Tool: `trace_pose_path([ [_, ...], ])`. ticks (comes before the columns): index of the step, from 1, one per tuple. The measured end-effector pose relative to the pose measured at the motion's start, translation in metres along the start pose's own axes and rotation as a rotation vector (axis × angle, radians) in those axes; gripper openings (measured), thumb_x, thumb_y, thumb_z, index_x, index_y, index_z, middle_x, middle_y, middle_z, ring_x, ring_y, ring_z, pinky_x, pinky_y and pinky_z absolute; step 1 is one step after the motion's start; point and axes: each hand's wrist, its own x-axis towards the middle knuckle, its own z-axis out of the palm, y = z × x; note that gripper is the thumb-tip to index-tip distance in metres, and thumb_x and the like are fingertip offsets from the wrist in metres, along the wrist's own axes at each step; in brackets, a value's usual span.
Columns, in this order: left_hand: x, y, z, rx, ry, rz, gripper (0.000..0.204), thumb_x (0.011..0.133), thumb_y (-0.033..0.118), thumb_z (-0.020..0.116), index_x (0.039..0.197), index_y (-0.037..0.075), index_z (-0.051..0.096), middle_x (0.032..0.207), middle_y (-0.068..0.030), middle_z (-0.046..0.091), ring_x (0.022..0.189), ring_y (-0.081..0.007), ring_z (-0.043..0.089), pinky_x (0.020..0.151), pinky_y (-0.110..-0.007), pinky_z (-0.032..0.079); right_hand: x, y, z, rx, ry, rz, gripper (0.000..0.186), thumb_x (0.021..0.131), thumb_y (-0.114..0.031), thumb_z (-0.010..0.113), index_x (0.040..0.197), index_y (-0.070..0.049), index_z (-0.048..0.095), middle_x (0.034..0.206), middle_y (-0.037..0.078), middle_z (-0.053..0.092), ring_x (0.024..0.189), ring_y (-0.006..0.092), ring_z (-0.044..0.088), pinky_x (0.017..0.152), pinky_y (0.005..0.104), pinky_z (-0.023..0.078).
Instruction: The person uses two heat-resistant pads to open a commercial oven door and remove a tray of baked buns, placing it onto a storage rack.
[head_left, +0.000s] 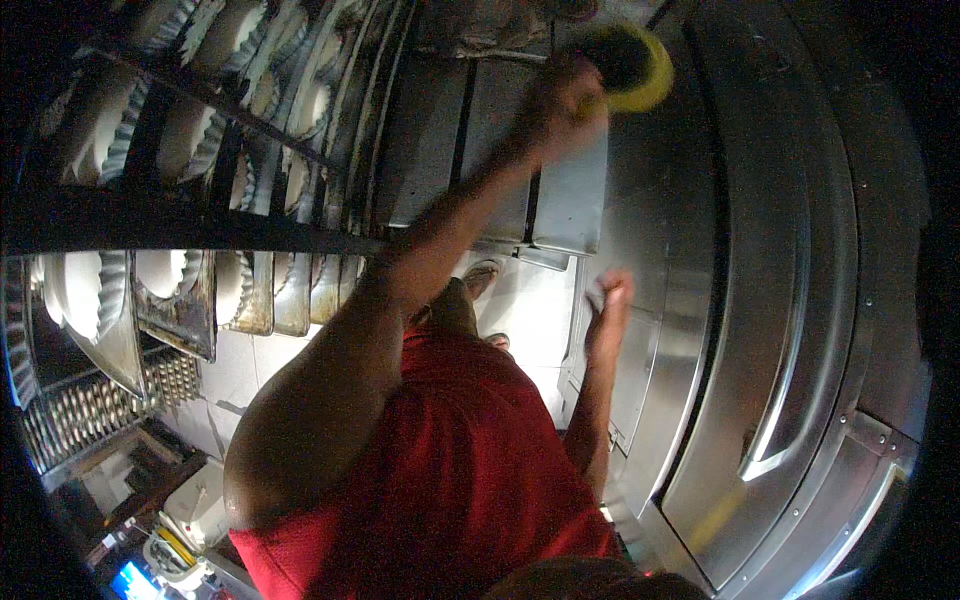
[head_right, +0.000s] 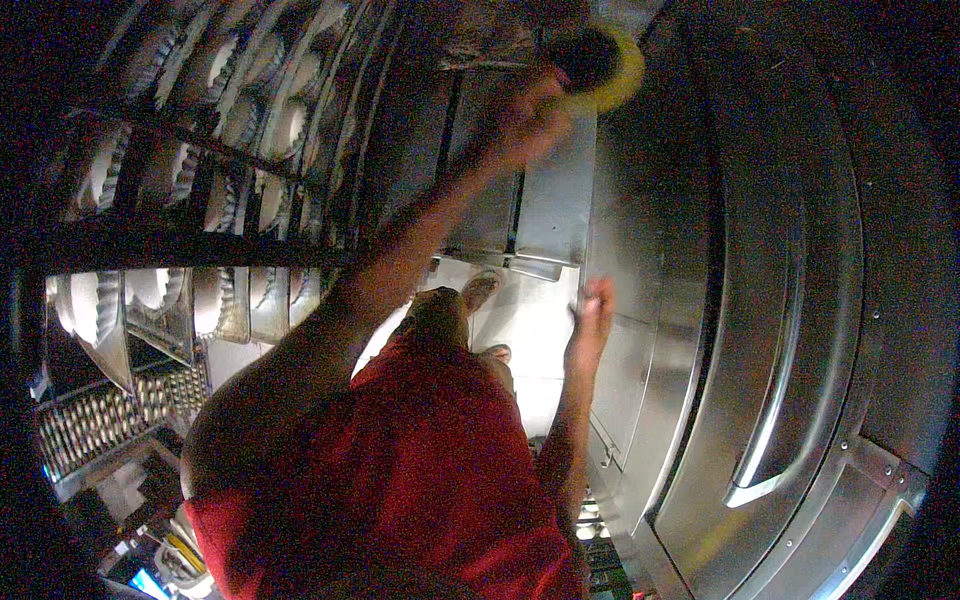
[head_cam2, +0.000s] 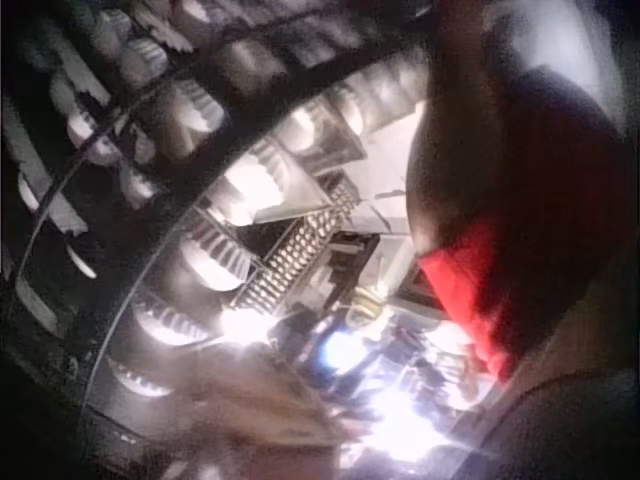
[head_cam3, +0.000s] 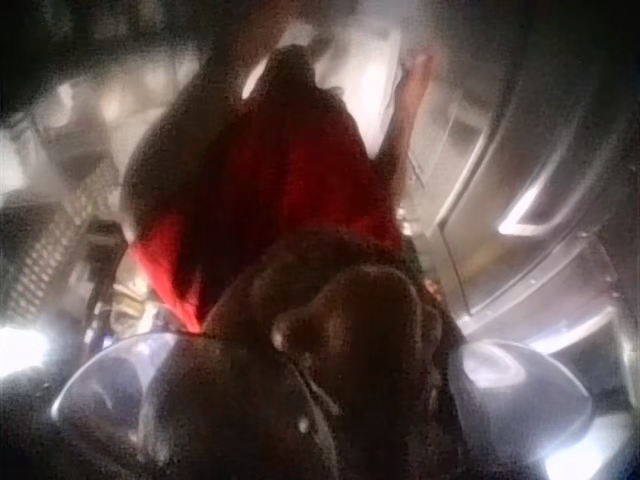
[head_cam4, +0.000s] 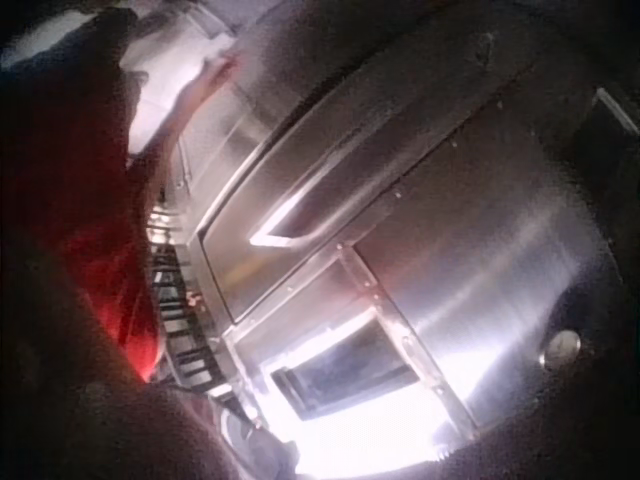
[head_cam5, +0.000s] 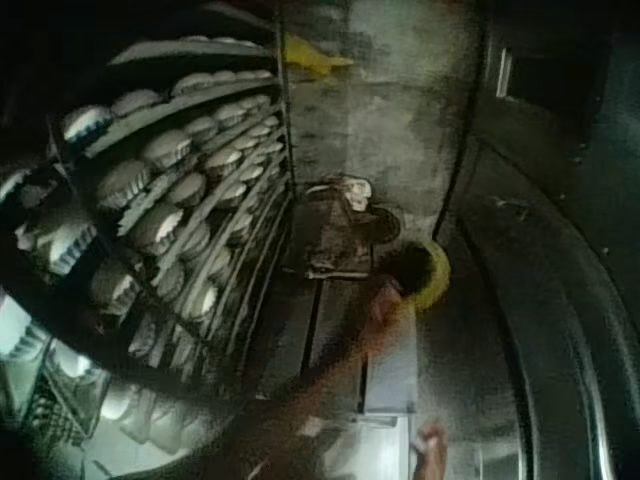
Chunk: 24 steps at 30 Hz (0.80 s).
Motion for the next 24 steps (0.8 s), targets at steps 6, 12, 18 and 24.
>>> trace_pose_path([
  [6, -0.141, 0.104, 0.056, -0.417, -0.621, 0.122, 0.055, 0.077, 0.039, 0.076, 0.113, 0.002, 0.057, 0.103, -0.0167, 0.063, 0.101, -0.0205, 0.060, 0.090, -0.036, 0.048, 0.087, -0.003, -0.018, 0.772, -0.384, 0.222, 0.081, 0.087, -0.070, 0.046, 0.138, -0.007, 0.042, 0.128, 0.010, 0.055, 0.114, 0.0267, 0.056, 0.097, 0.0430, 0.045],
  [12, -0.041, -0.009, 0.060, -0.610, -0.783, -0.134, 0.023, 0.084, 0.021, 0.074, 0.093, 0.001, 0.065, 0.090, -0.0067, 0.067, 0.083, -0.0160, 0.065, 0.074, -0.030, 0.053, 0.064, -0.013, -0.027, 0.786, -0.144, 0.224, 0.077, 0.086, -0.066, 0.048, 0.136, -0.007, 0.044, 0.128, 0.010, 0.056, 0.114, 0.0278, 0.056, 0.098, 0.0458, 0.045],
  [18, 0.017, -0.247, 0.003, 0.571, 0.114, -0.105, 0.036, 0.077, 0.027, 0.068, 0.104, 0.005, 0.061, 0.095, -0.0193, 0.062, 0.081, -0.0326, 0.063, 0.076, -0.047, 0.050, 0.010, -0.008, -0.047, 0.772, 0.016, 0.279, 0.073, 0.086, -0.063, 0.051, 0.134, -0.008, 0.047, 0.127, 0.011, 0.057, 0.115, 0.0290, 0.056, 0.099, 0.0486, 0.044],
  [24, 0.038, -0.310, -0.009, 0.656, 0.101, 0.012, 0.032, 0.083, 0.029, 0.065, 0.105, 0.006, 0.063, 0.089, -0.0161, 0.063, 0.081, -0.0307, 0.062, 0.075, -0.046, 0.050, -0.047, -0.008, -0.045, 0.850, 0.091, 0.345, 0.065, 0.087, -0.056, 0.052, 0.131, -0.008, 0.051, 0.125, 0.012, 0.059, 0.114, 0.0298, 0.057, 0.099, 0.0509, 0.045],
])
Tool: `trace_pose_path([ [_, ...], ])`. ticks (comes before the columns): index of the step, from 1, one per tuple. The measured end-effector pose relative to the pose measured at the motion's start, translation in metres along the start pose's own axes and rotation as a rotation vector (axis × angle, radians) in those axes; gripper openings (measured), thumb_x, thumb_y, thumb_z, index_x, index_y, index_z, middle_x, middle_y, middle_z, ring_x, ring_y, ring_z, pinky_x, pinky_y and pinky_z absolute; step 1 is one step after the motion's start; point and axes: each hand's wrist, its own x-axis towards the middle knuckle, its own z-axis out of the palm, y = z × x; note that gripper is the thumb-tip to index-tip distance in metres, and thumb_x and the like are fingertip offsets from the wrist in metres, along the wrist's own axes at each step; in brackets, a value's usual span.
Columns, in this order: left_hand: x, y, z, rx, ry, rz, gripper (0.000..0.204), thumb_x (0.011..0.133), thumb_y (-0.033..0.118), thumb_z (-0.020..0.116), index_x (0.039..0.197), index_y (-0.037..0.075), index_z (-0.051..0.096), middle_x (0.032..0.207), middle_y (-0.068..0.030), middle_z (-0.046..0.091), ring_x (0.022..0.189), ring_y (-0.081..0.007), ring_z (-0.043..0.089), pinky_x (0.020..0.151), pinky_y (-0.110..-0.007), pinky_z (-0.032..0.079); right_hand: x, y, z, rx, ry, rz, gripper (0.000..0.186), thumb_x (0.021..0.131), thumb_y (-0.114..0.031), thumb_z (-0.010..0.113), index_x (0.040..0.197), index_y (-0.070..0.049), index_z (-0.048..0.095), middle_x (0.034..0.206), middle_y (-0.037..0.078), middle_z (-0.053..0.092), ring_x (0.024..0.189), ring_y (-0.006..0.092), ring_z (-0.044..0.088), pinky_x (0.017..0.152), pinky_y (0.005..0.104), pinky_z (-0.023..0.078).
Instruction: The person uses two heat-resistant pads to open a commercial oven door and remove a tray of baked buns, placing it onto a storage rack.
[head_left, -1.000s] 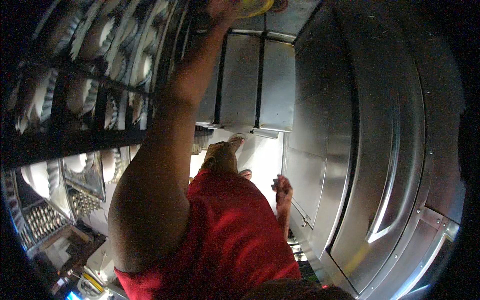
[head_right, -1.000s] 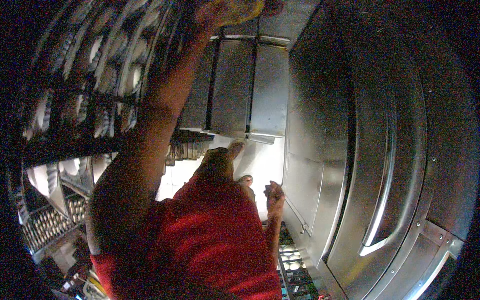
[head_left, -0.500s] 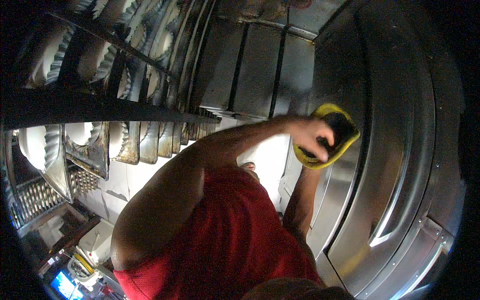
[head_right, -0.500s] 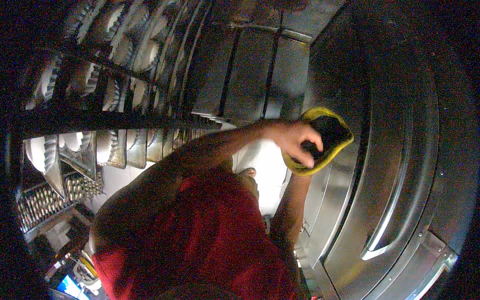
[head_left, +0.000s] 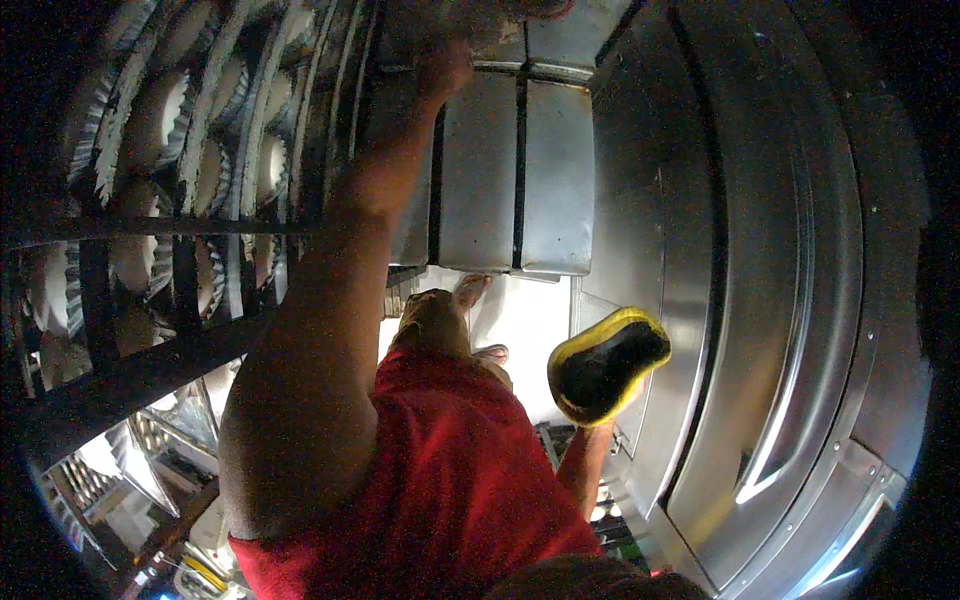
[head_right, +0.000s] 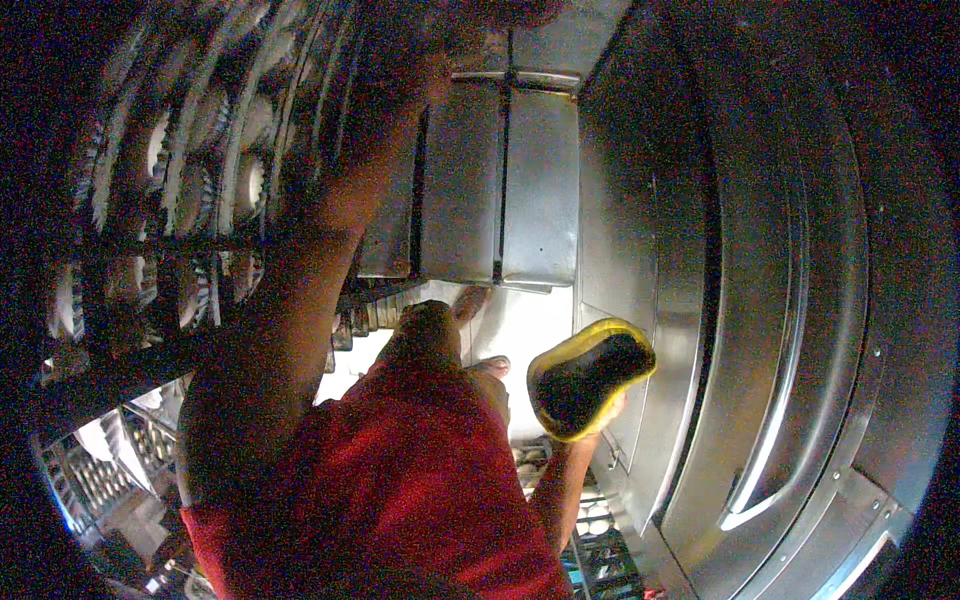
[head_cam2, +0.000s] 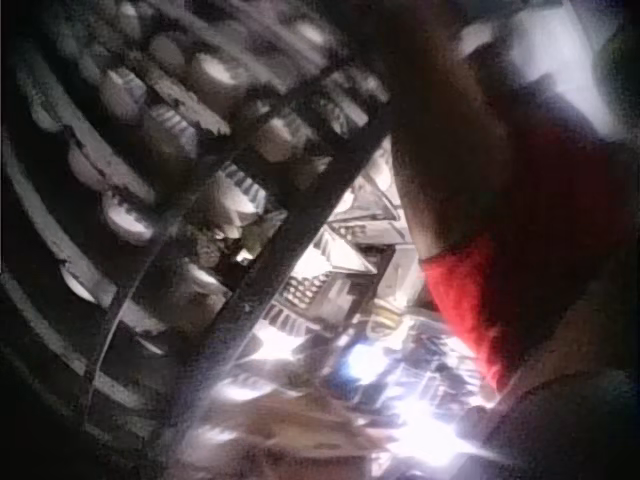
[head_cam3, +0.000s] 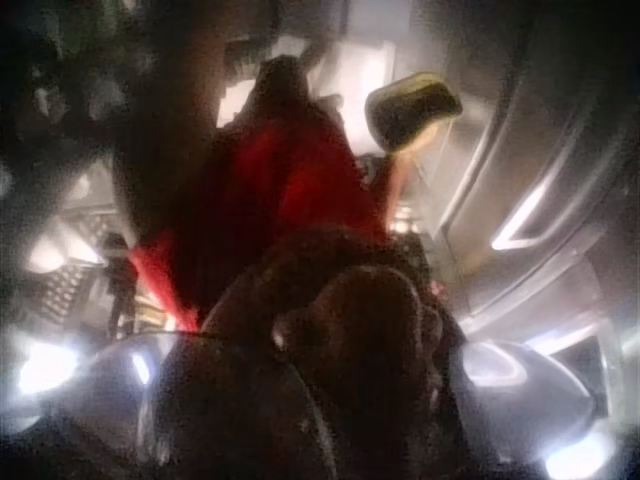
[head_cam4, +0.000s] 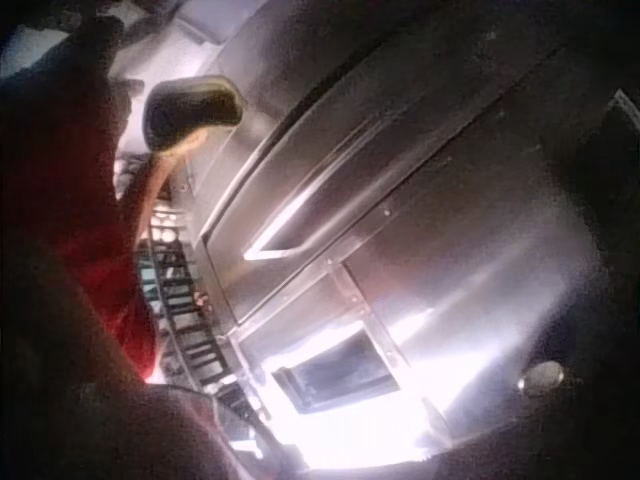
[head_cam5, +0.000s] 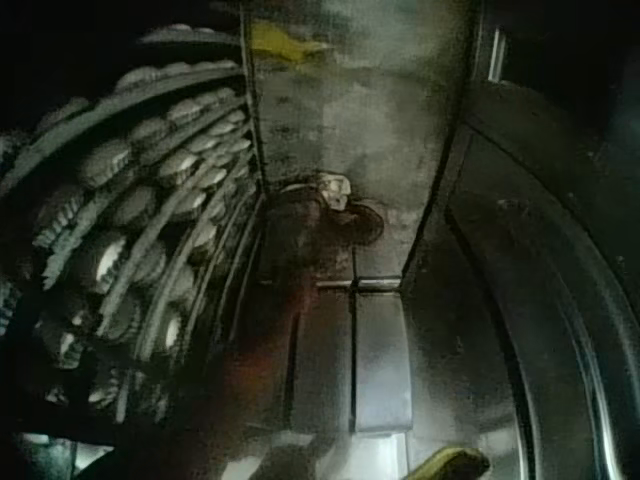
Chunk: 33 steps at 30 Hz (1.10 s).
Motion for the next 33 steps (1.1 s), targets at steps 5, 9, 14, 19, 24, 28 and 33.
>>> trace_pose_path([
  [5, 0.088, 0.104, -0.092, -0.173, 0.122, 0.190, 0.030, 0.090, 0.030, 0.061, 0.103, 0.004, 0.064, 0.076, -0.0090, 0.061, 0.068, -0.0207, 0.059, 0.063, -0.038, 0.047, 0.009, 0.011, -0.009, -0.091, -0.149, -0.008, 0.055, 0.083, -0.039, 0.059, 0.127, -0.005, 0.056, 0.121, 0.012, 0.062, 0.112, 0.0300, 0.059, 0.099, 0.0482, 0.046],
  [9, 0.085, 0.245, -0.272, -0.795, 0.070, -0.048, 0.029, 0.094, 0.028, 0.059, 0.096, -0.001, 0.059, 0.067, -0.0048, 0.059, 0.056, -0.0153, 0.052, 0.053, -0.031, 0.043, 0.019, 0.024, -0.008, -0.032, -0.265, -0.028, 0.058, 0.083, -0.039, 0.062, 0.129, -0.006, 0.054, 0.127, 0.013, 0.059, 0.116, 0.0303, 0.056, 0.102, 0.0485, 0.044],
  [14, 0.004, 0.360, -0.377, -0.940, -0.437, -0.156, 0.031, 0.096, 0.031, 0.055, 0.088, 0.002, 0.058, 0.061, -0.0029, 0.054, 0.050, -0.0119, 0.048, 0.044, -0.026, 0.037, 0.005, 0.005, -0.014, 0.011, -0.227, -0.184, 0.073, 0.089, -0.067, 0.044, 0.138, -0.013, 0.046, 0.137, 0.010, 0.051, 0.123, 0.0312, 0.050, 0.106, 0.0491, 0.041],
  [19, -0.092, 0.410, -0.396, -0.929, -0.794, 0.016, 0.028, 0.093, 0.038, 0.060, 0.093, 0.010, 0.063, 0.060, 0.0030, 0.055, 0.051, -0.0033, 0.046, 0.048, -0.021, 0.035, -0.093, -0.018, -0.042, 0.147, -0.264, -0.181, 0.083, 0.083, -0.068, 0.054, 0.142, -0.013, 0.039, 0.140, 0.010, 0.046, 0.125, 0.0310, 0.049, 0.104, 0.0468, 0.042],
  [24, -0.157, 0.434, -0.374, -0.863, -0.856, 0.152, 0.027, 0.088, 0.033, 0.066, 0.098, 0.008, 0.062, 0.072, -0.0013, 0.057, 0.064, -0.0101, 0.052, 0.059, -0.026, 0.044, -0.175, -0.008, -0.074, 0.036, 0.059, -0.133, 0.038, 0.076, -0.018, 0.073, 0.109, -0.003, 0.061, 0.095, 0.007, 0.067, 0.086, 0.0196, 0.064, 0.080, 0.0309, 0.052],
  [28, -0.237, 0.409, -0.305, -0.757, -0.479, 0.262, 0.042, 0.078, 0.021, 0.078, 0.110, 0.007, 0.056, 0.107, -0.0095, 0.054, 0.091, -0.0193, 0.054, 0.077, -0.031, 0.047, -0.189, -0.016, -0.063, 0.124, -0.008, -0.259, 0.042, 0.079, -0.015, 0.071, 0.116, -0.001, 0.057, 0.108, 0.012, 0.064, 0.100, 0.0251, 0.062, 0.094, 0.0368, 0.048],
  [33, -0.345, 0.432, -0.299, -1.581, -1.455, -0.626, 0.031, 0.100, 0.014, 0.041, 0.118, -0.003, 0.059, 0.113, -0.0080, 0.065, 0.099, -0.0152, 0.060, 0.090, -0.031, 0.048, -0.197, -0.038, -0.043, -0.230, -0.068, -0.246, 0.027, 0.079, -0.013, 0.073, 0.101, -0.003, 0.062, 0.085, 0.005, 0.068, 0.072, 0.0147, 0.067, 0.066, 0.0287, 0.055],
])
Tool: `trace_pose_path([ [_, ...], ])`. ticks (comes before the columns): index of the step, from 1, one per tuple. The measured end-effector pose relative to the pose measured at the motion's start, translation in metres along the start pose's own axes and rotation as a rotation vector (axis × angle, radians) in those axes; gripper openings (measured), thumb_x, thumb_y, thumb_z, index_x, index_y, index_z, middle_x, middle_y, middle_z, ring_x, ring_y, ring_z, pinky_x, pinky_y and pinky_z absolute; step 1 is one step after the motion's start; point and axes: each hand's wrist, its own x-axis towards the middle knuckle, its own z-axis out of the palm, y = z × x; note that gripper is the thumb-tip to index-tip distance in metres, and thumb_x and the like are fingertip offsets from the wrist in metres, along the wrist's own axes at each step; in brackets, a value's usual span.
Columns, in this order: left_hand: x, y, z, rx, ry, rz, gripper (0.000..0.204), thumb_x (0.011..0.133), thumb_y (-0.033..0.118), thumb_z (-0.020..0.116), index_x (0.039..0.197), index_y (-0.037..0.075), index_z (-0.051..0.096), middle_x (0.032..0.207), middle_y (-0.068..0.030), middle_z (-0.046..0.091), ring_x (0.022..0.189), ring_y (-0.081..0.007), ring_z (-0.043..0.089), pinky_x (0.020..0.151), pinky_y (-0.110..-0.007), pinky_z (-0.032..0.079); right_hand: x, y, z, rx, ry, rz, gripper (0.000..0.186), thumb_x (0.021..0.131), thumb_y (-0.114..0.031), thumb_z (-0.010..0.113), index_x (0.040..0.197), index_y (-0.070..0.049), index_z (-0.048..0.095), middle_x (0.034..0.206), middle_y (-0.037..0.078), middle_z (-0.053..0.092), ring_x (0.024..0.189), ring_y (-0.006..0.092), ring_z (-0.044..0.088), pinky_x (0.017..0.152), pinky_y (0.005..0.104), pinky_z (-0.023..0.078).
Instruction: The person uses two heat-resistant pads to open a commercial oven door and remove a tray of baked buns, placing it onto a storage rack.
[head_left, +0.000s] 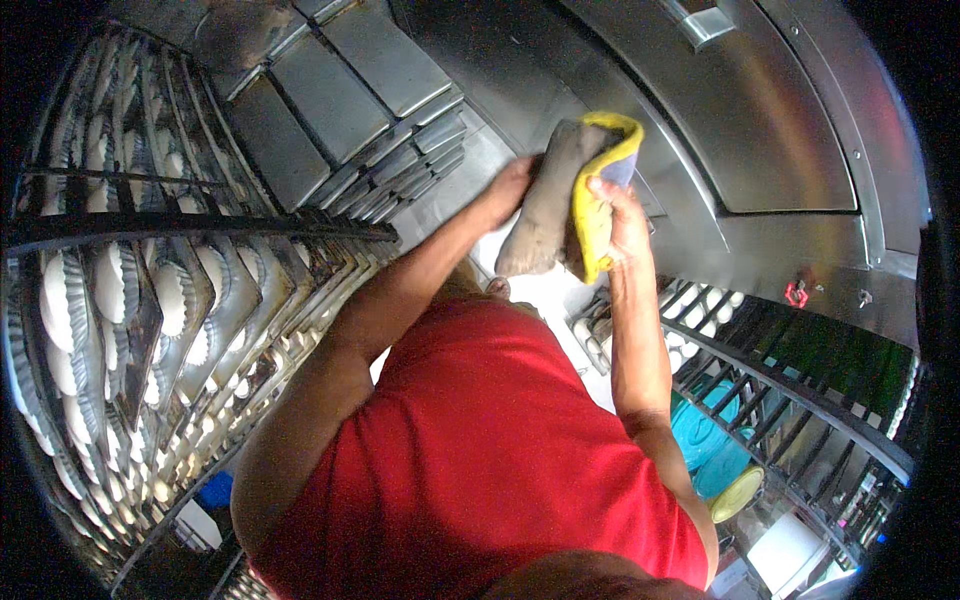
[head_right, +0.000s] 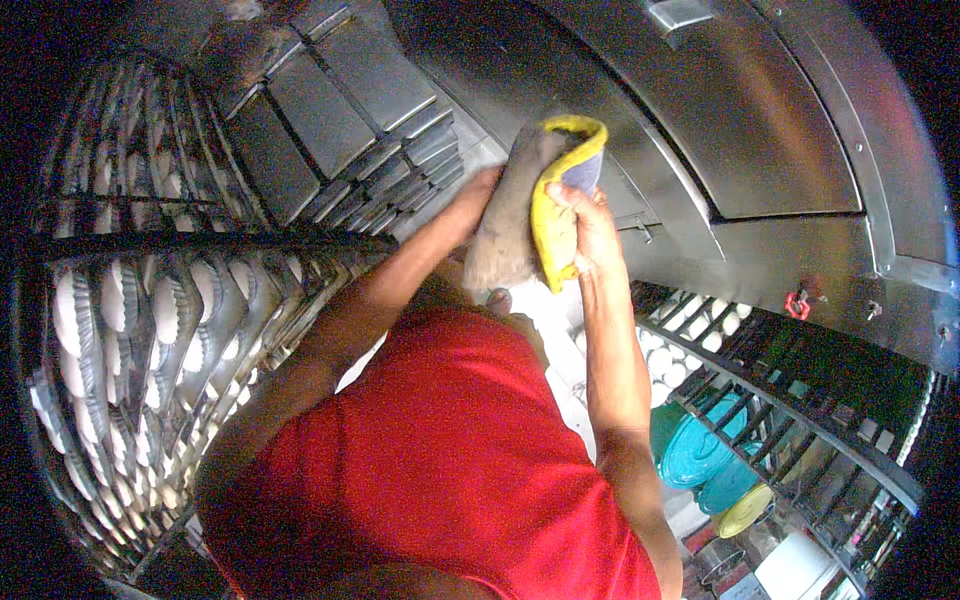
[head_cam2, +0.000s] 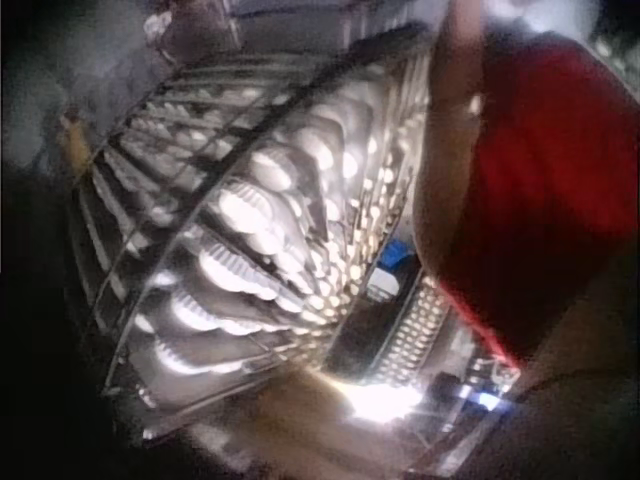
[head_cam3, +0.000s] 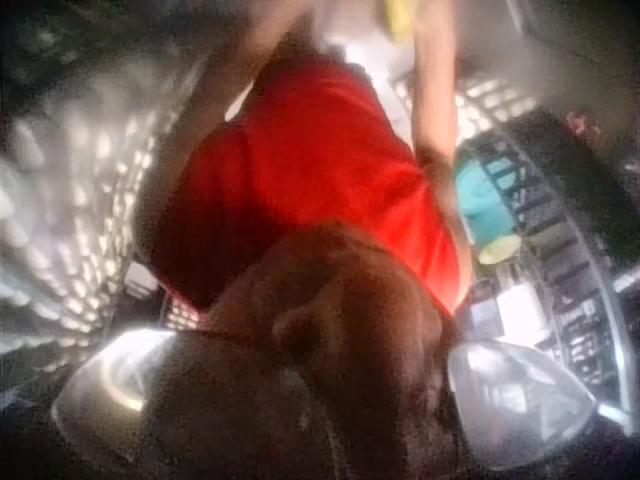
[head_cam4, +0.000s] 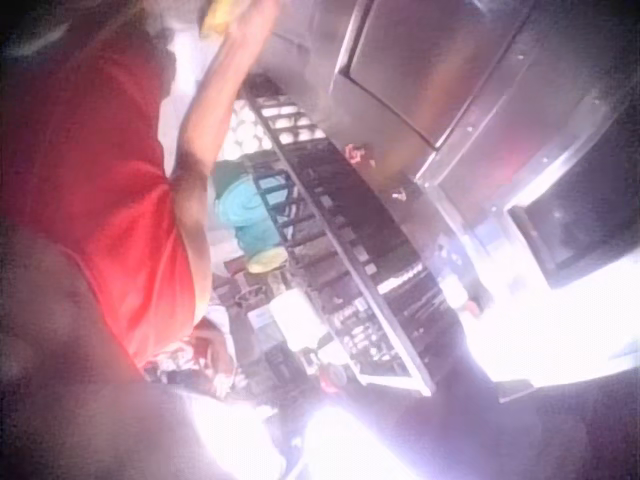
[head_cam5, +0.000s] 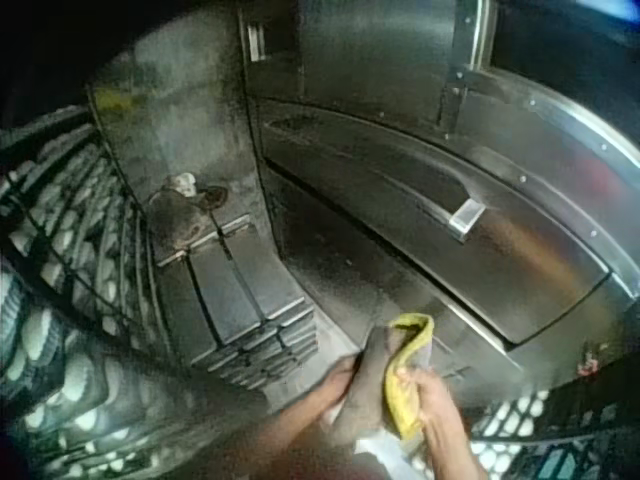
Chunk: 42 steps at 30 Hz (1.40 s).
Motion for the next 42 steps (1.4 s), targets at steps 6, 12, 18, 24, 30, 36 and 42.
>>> trace_pose_path([
  [6, -0.004, -0.019, 0.014, -0.256, -0.120, -0.293, 0.041, 0.099, 0.021, 0.044, 0.131, -0.004, 0.049, 0.124, -0.0135, 0.060, 0.109, -0.0188, 0.057, 0.100, -0.033, 0.043, 0.001, 0.003, 0.008, -0.151, -0.055, 0.067, 0.027, 0.075, -0.011, 0.073, 0.099, -0.002, 0.064, 0.083, 0.006, 0.069, 0.067, 0.0155, 0.067, 0.064, 0.0287, 0.056],
  [12, -0.001, -0.002, -0.002, -0.040, -0.174, -0.204, 0.042, 0.099, 0.023, 0.045, 0.132, -0.003, 0.048, 0.126, -0.0141, 0.058, 0.111, -0.0193, 0.057, 0.101, -0.033, 0.042, -0.001, -0.008, 0.035, -0.185, -0.074, 0.016, 0.023, 0.075, -0.007, 0.074, 0.095, -0.002, 0.065, 0.082, 0.006, 0.069, 0.068, 0.0158, 0.067, 0.064, 0.0286, 0.056],
  [18, -0.010, 0.003, -0.016, 0.355, -0.265, -0.084, 0.044, 0.099, 0.025, 0.046, 0.133, -0.003, 0.047, 0.128, -0.0147, 0.057, 0.112, -0.0198, 0.056, 0.102, -0.033, 0.041, 0.007, -0.008, 0.040, -0.219, -0.050, -0.065, 0.011, 0.080, -0.004, 0.070, 0.091, -0.002, 0.067, 0.081, 0.005, 0.069, 0.065, 0.0135, 0.066, 0.063, 0.0279, 0.054],
  [24, 0.022, 0.026, -0.027, 0.229, -0.125, 0.110, 0.046, 0.097, 0.020, 0.046, 0.139, 0.000, 0.040, 0.137, -0.0143, 0.047, 0.123, -0.0198, 0.046, 0.106, -0.030, 0.035, 0.017, 0.017, 0.057, -0.300, 0.018, -0.137, 0.017, 0.077, -0.005, 0.074, 0.091, -0.003, 0.065, 0.076, 0.002, 0.067, 0.062, 0.0127, 0.062, 0.060, 0.0274, 0.052],
  [30, 0.013, 0.073, -0.009, 1.606, -0.378, 0.601, 0.046, 0.090, 0.016, 0.049, 0.133, 0.000, 0.045, 0.132, -0.0157, 0.050, 0.122, -0.0256, 0.046, 0.105, -0.035, 0.036, 0.052, -0.025, -0.020, -0.357, 0.377, -0.174, 0.019, 0.086, -0.018, 0.069, 0.096, -0.004, 0.062, 0.083, 0.005, 0.066, 0.068, 0.0151, 0.063, 0.062, 0.0287, 0.052],
  [36, -0.011, 0.131, 0.020, 2.095, -0.525, 0.635, 0.042, 0.078, 0.022, 0.057, 0.113, -0.001, 0.061, 0.117, -0.0151, 0.061, 0.108, -0.0301, 0.055, 0.095, -0.043, 0.044, 0.001, -0.010, -0.077, -0.195, 0.585, -0.185, 0.027, 0.087, -0.022, 0.068, 0.101, 0.000, 0.061, 0.087, 0.009, 0.068, 0.069, 0.0190, 0.065, 0.064, 0.0323, 0.055],
  [42, 0.093, 0.149, -0.001, 0.387, -0.046, 0.329, 0.043, 0.080, 0.023, 0.056, 0.115, -0.001, 0.060, 0.119, -0.0150, 0.060, 0.109, -0.0294, 0.054, 0.095, -0.042, 0.044, -0.058, 0.039, -0.103, -0.092, 0.787, -0.165, 0.021, 0.088, -0.022, 0.068, 0.095, -0.004, 0.062, 0.081, 0.003, 0.065, 0.067, 0.0149, 0.062, 0.062, 0.0296, 0.051],
])
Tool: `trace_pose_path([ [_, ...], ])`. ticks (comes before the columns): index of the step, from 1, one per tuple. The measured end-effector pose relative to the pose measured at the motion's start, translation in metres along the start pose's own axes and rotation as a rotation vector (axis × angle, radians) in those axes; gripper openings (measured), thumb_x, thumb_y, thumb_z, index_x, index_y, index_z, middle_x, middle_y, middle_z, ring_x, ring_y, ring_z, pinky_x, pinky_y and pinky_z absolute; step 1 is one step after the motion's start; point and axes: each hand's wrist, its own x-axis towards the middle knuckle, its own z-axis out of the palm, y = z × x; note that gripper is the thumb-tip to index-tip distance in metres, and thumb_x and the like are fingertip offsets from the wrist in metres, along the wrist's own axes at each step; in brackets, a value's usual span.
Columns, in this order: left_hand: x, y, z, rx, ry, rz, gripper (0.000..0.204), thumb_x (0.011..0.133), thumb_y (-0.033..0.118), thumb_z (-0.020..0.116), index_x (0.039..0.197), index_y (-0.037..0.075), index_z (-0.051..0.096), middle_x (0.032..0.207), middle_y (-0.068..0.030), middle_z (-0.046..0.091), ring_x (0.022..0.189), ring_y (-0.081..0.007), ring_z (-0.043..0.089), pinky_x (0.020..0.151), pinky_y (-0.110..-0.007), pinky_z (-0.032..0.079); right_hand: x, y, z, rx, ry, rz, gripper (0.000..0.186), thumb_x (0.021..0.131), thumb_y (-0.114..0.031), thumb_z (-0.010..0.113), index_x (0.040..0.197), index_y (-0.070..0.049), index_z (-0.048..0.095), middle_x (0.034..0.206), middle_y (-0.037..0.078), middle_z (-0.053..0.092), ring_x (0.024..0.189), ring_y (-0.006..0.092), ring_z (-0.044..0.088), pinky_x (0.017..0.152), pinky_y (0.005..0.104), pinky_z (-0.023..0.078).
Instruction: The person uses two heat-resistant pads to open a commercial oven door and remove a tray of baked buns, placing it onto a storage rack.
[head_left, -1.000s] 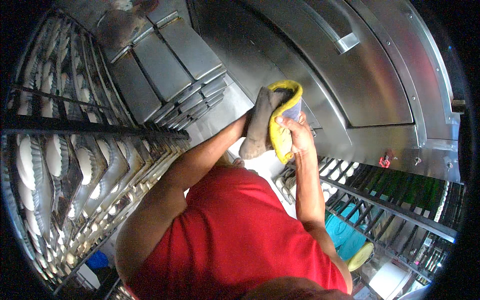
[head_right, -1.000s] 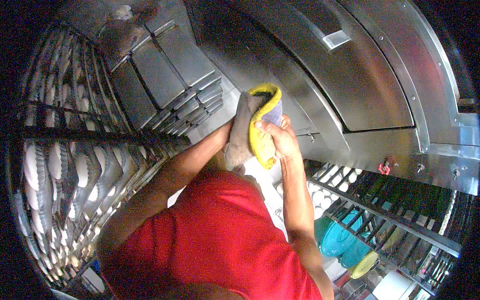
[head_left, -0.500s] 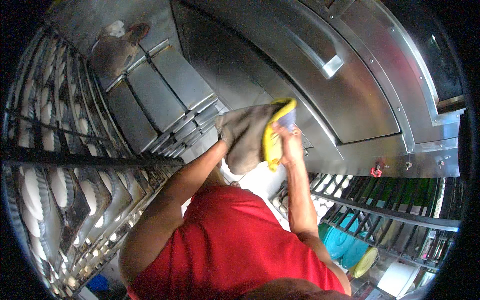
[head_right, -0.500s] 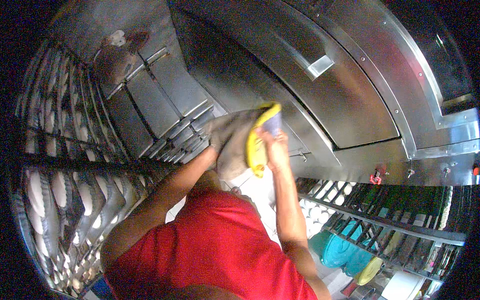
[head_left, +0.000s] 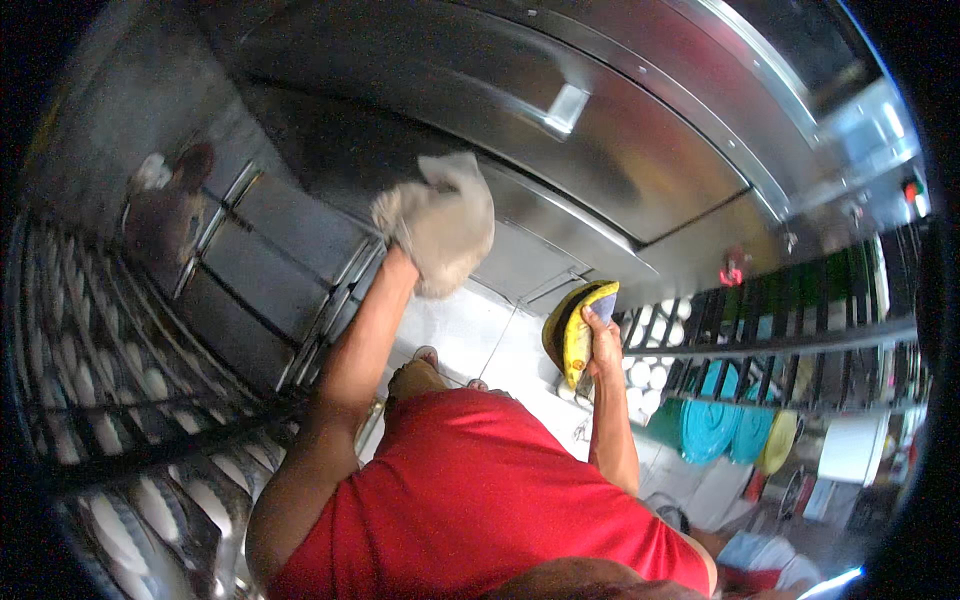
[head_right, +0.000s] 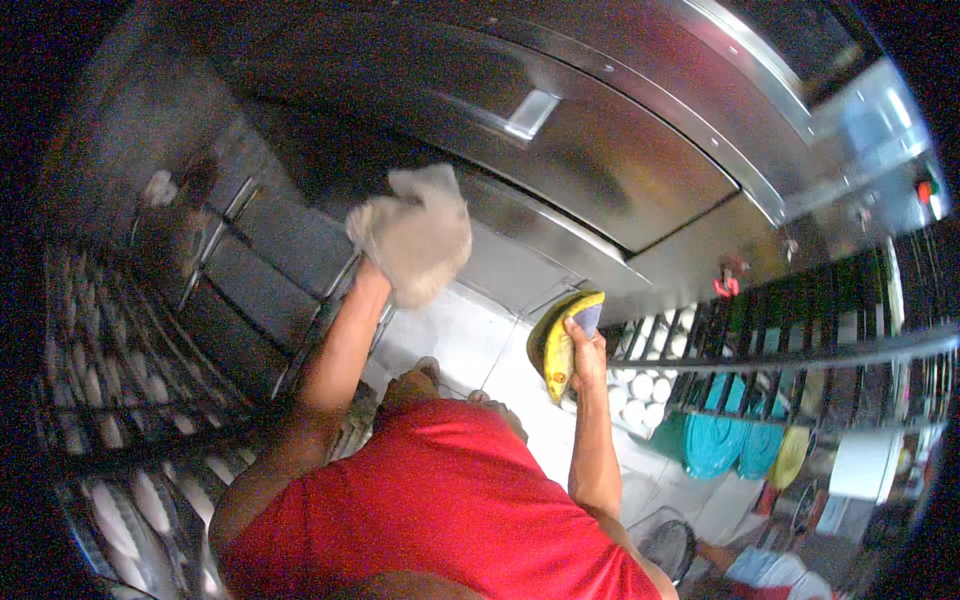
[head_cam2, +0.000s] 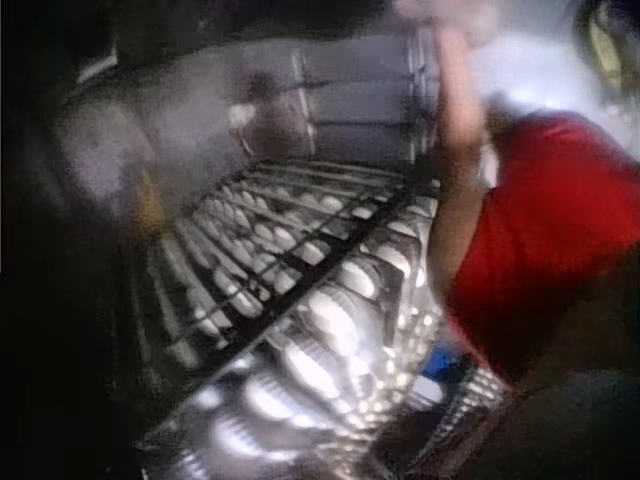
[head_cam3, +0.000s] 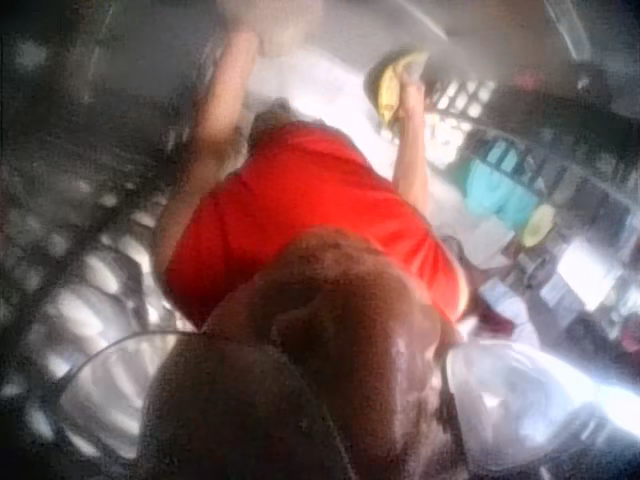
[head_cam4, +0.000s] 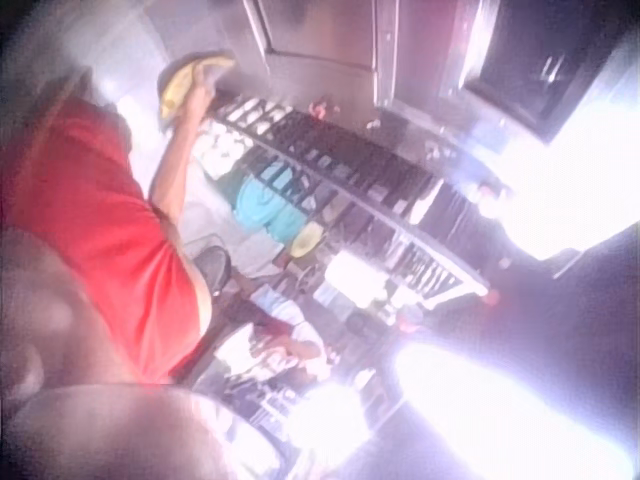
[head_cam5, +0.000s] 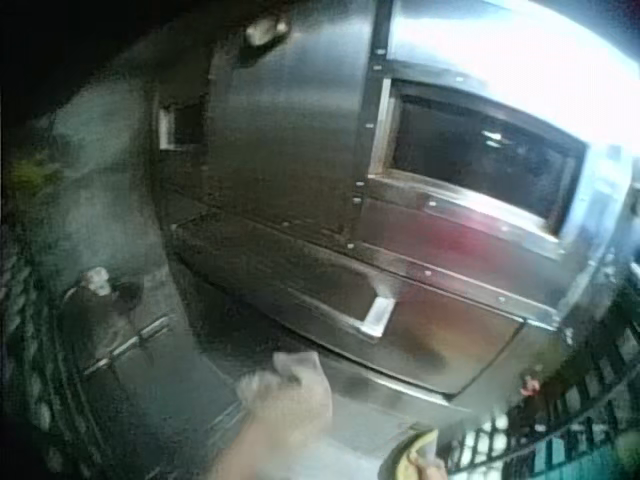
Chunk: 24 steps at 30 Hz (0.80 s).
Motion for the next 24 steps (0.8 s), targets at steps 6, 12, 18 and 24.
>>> trace_pose_path([
  [6, 0.130, -0.014, 0.027, -0.309, 0.118, 0.090, 0.043, 0.081, 0.024, 0.056, 0.116, -0.001, 0.059, 0.120, -0.0148, 0.059, 0.110, -0.0288, 0.054, 0.096, -0.041, 0.043, -0.050, -0.001, -0.034, 0.065, 0.163, -0.092, 0.024, 0.087, -0.020, 0.068, 0.101, -0.002, 0.060, 0.086, 0.004, 0.065, 0.072, 0.0153, 0.063, 0.065, 0.0299, 0.052],
  [12, 0.168, -0.035, 0.050, -0.397, 0.099, 0.072, 0.044, 0.083, 0.026, 0.055, 0.118, -0.001, 0.058, 0.121, -0.0147, 0.059, 0.111, -0.0281, 0.053, 0.097, -0.041, 0.043, -0.106, 0.028, -0.062, 0.127, 0.359, -0.111, 0.030, 0.087, -0.020, 0.069, 0.107, 0.000, 0.059, 0.094, 0.007, 0.064, 0.081, 0.0181, 0.063, 0.073, 0.0325, 0.053],
  [18, 0.106, -0.051, 0.033, -0.472, 0.057, 0.013, 0.044, 0.085, 0.027, 0.055, 0.119, -0.001, 0.058, 0.122, -0.0145, 0.058, 0.113, -0.0275, 0.053, 0.097, -0.040, 0.042, -0.132, 0.057, -0.086, 0.394, 0.379, -0.147, 0.040, 0.088, -0.021, 0.065, 0.119, 0.000, 0.053, 0.109, 0.010, 0.063, 0.096, 0.0227, 0.063, 0.087, 0.0369, 0.052],
  [24, 0.018, -0.081, 0.008, -0.568, 0.027, -0.087, 0.045, 0.086, 0.028, 0.055, 0.120, -0.001, 0.057, 0.124, -0.0144, 0.057, 0.114, -0.0268, 0.052, 0.098, -0.039, 0.042, -0.142, 0.024, -0.120, 0.484, 0.228, -0.362, 0.048, 0.092, -0.033, 0.061, 0.126, -0.002, 0.050, 0.120, 0.010, 0.059, 0.110, 0.0252, 0.058, 0.098, 0.0409, 0.046],
])
